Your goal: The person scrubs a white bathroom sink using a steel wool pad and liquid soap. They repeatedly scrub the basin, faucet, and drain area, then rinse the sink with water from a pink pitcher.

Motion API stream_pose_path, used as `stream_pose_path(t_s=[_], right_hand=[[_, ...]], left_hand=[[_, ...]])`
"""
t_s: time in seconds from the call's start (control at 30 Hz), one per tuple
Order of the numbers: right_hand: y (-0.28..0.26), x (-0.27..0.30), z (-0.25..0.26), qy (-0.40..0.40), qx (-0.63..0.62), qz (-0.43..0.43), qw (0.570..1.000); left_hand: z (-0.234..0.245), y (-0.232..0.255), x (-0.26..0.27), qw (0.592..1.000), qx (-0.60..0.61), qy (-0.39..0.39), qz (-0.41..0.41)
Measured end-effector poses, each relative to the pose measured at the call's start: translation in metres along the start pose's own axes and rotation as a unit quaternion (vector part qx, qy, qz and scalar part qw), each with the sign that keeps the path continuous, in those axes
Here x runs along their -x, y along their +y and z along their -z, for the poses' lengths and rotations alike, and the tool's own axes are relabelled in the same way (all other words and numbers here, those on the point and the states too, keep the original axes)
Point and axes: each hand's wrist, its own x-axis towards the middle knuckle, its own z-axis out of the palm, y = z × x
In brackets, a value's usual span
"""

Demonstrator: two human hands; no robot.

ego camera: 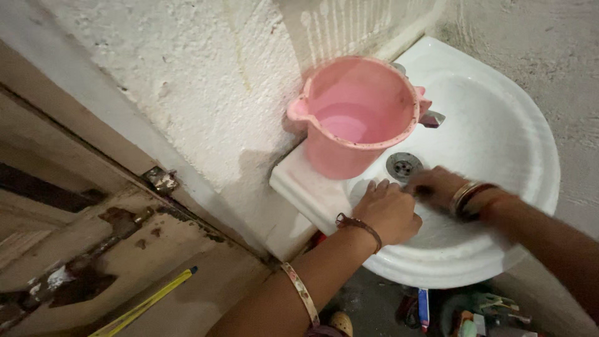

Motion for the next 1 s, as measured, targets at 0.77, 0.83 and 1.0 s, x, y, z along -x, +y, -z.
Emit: stream_pose_path(t_s=[0.77,0.83,1.0], right_hand=[[0.030,-0.164,0.002,0.506,-0.604,0.028,0.616],[0.017,-0.155,-0.007,0.420,-0.573,0.024,0.703],[-0.020,-0.109,-0.004,0.349,-0.542,-0.006,0.765]], left_hand=[[0.027,0.009,0.005,0.988,0.114,0.103,-0.013],[0.029,0.011,0.004,0.974,0.143,0.173,-0.028],[0.033,0.017,0.012,0.967,0.175,0.186,0.017]])
